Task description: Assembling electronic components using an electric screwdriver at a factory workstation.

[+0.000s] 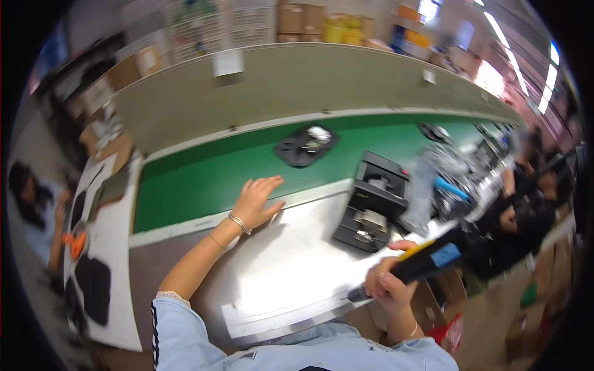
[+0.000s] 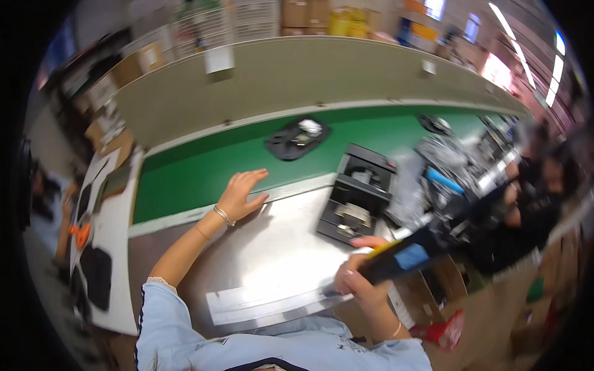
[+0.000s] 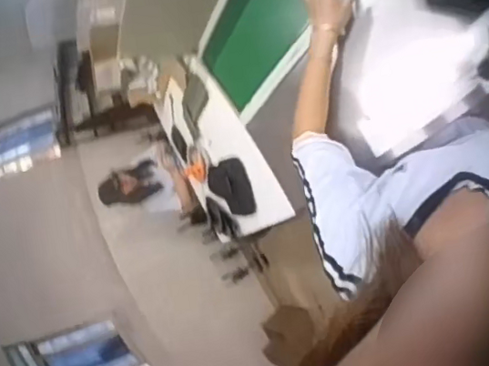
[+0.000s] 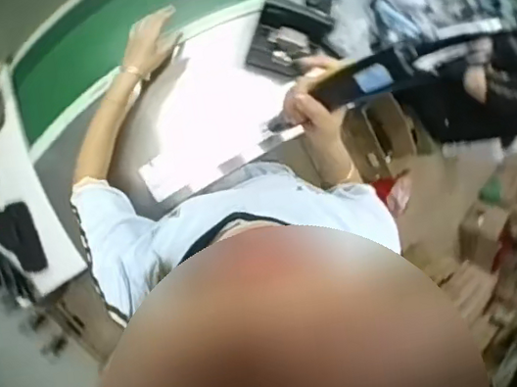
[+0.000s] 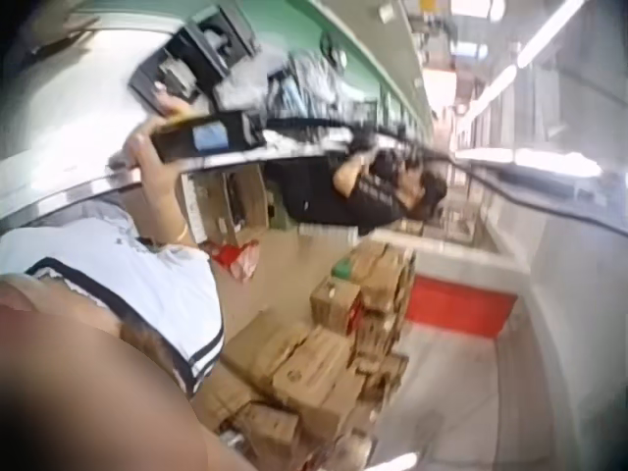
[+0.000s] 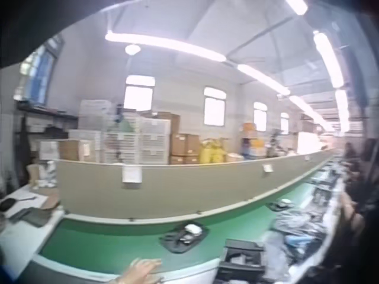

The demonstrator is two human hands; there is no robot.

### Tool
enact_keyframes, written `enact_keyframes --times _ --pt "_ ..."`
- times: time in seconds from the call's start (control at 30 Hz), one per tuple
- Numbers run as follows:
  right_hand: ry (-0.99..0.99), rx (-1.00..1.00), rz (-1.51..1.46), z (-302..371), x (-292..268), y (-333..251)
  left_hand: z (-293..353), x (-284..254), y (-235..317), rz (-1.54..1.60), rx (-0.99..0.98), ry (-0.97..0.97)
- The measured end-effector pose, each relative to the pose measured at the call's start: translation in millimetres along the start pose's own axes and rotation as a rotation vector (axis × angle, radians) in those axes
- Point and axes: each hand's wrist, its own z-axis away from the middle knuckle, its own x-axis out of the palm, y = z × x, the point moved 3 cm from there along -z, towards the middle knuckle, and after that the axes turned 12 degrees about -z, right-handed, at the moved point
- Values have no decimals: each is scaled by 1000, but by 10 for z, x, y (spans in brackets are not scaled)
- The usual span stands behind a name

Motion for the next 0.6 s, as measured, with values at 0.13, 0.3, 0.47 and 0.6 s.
enact_keyframes --times 0.13,0.3,0.47,0.6 --pt "-114 -13 -110 -204 136 181 963 -539 -294 177 -285 67" --pt "-187 -115 10 -405 148 536 1577 -867 -411 184 -482 198" --pt "-101 -138 249 -458 250 805 1907 -731 -513 164 -525 308" --pt "-262 -139 163 -516 264 809 1912 -619 -467 144 -476 231"
